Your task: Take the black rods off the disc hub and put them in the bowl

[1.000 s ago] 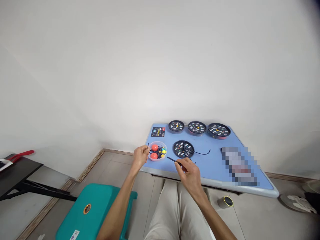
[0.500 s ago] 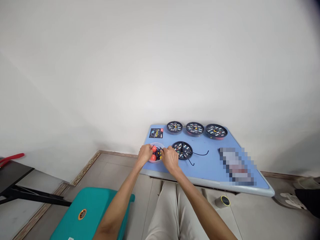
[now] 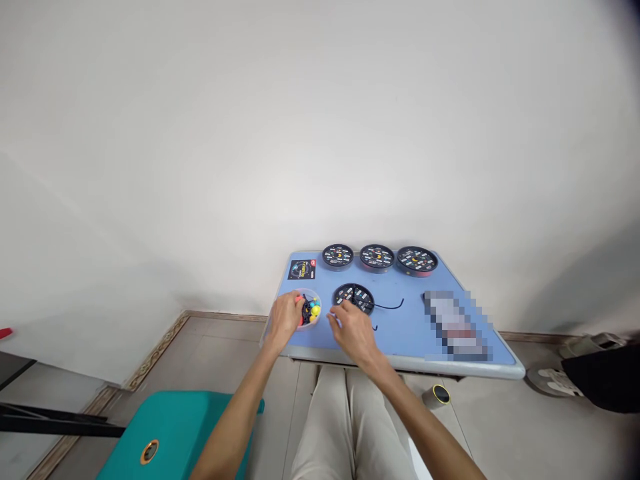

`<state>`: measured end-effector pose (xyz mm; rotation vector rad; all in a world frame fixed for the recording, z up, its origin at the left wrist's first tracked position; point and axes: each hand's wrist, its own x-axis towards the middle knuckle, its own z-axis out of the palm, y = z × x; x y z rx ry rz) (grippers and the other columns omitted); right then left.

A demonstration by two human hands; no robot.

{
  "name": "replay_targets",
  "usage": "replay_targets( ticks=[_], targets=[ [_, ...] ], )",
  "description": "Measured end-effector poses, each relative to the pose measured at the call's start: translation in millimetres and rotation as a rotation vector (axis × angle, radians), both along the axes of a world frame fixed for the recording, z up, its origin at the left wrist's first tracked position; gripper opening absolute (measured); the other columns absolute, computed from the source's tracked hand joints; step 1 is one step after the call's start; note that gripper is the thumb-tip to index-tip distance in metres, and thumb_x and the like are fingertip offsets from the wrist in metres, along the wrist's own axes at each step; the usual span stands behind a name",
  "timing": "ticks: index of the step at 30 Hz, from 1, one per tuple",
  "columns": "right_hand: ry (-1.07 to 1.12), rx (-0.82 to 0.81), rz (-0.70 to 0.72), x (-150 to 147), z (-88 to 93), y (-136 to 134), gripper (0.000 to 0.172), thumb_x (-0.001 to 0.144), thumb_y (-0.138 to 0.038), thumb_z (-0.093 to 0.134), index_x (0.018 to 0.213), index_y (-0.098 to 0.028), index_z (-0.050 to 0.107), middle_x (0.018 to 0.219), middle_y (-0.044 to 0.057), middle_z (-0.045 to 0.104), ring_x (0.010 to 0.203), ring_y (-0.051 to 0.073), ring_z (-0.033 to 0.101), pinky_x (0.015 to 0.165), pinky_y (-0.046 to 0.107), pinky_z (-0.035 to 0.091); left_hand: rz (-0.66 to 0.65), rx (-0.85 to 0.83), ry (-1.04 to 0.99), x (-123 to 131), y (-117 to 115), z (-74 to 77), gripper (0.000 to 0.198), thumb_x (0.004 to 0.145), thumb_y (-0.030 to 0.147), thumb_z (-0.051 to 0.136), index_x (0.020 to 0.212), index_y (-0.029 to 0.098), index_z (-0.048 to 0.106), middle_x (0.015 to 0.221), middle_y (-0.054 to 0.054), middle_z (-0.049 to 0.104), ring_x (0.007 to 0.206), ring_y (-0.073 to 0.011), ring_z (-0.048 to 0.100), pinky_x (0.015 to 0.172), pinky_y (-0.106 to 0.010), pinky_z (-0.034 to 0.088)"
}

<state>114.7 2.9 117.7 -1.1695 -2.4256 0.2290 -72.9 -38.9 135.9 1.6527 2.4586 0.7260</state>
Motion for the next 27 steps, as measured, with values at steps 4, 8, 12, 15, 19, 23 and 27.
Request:
replay_targets(
  ticks=[4, 8, 12, 15, 19, 23, 27],
  targets=[
    [-0.075, -0.086, -0.154, 36, 30.8, 31, 0.026, 0.093, -0.027, 0.047, 0.095, -0.020, 0.072, 0.096, 0.008, 0.069, 0.081, 0.017, 0.063, 0.063, 0.024, 0.034, -0.135, 0.104, -0.054, 45, 6, -20.4, 0.025, 0.092, 0.028, 0.050, 0.110, 0.024, 0.067, 0.103, -0.004, 0.073, 0.096, -0.0157, 0.066, 0.086, -0.026, 0.047],
    [-0.252, -0.221, -0.190, 42, 57.9, 45, 0.027, 0.089, -0.021, 0.047, 0.087, -0.019, 0.074, 0.092, 0.009, 0.074, 0.087, 0.020, 0.066, 0.062, 0.025, 0.034, -0.214, 0.167, -0.102, 91, 22, -37.8, 0.029, 0.091, 0.019, 0.050, 0.117, 0.021, 0.062, 0.104, -0.004, 0.070, 0.097, -0.0149, 0.065, 0.089, -0.028, 0.049],
    [-0.333, -0.270, -0.166, 31, 55.3, 49, 0.027, 0.088, -0.023, 0.049, 0.090, -0.016, 0.075, 0.096, 0.013, 0.074, 0.092, 0.023, 0.068, 0.065, 0.026, 0.038, -0.184, 0.164, -0.107, 112, 43, -42.9, 0.036, 0.088, 0.009, 0.047, 0.121, 0.017, 0.058, 0.117, -0.011, 0.063, 0.106, -0.0197, 0.062, 0.091, -0.033, 0.050],
    [-0.341, -0.275, -0.171, 25, 44.3, 55, 0.026, 0.086, -0.020, 0.050, 0.096, -0.013, 0.074, 0.098, 0.016, 0.074, 0.095, 0.025, 0.069, 0.067, 0.026, 0.041, -0.149, 0.111, -0.092, 115, 54, -41.5, 0.038, 0.087, 0.008, 0.045, 0.122, 0.016, 0.058, 0.119, -0.014, 0.062, 0.110, -0.0227, 0.061, 0.091, -0.035, 0.049],
    [-0.341, -0.297, -0.178, 23, 35.9, 64, 0.027, 0.084, -0.017, 0.051, 0.100, -0.013, 0.072, 0.098, 0.016, 0.074, 0.097, 0.025, 0.069, 0.069, 0.026, 0.043, -0.122, 0.020, -0.076, 116, 61, -36.7, 0.036, 0.086, 0.009, 0.046, 0.118, 0.017, 0.061, 0.117, -0.013, 0.065, 0.108, -0.0233, 0.062, 0.090, -0.034, 0.048],
    [-0.340, -0.325, -0.180, 22, 38.0, 65, 0.028, 0.083, -0.019, 0.052, 0.102, -0.014, 0.072, 0.098, 0.017, 0.074, 0.097, 0.026, 0.069, 0.070, 0.027, 0.045, -0.092, -0.054, -0.063, 118, 60, -28.8, 0.032, 0.087, 0.011, 0.045, 0.110, 0.017, 0.065, 0.114, -0.013, 0.067, 0.107, -0.0246, 0.063, 0.087, -0.034, 0.049],
    [-0.332, -0.340, -0.185, 21, 44.8, 63, 0.029, 0.084, -0.023, 0.052, 0.102, -0.014, 0.073, 0.097, 0.016, 0.074, 0.098, 0.026, 0.069, 0.072, 0.027, 0.047, -0.048, -0.103, -0.052, 120, 60, -18.4, 0.032, 0.087, 0.012, 0.043, 0.107, 0.017, 0.067, 0.113, -0.014, 0.069, 0.106, -0.0256, 0.064, 0.085, -0.034, 0.048]
  ],
)
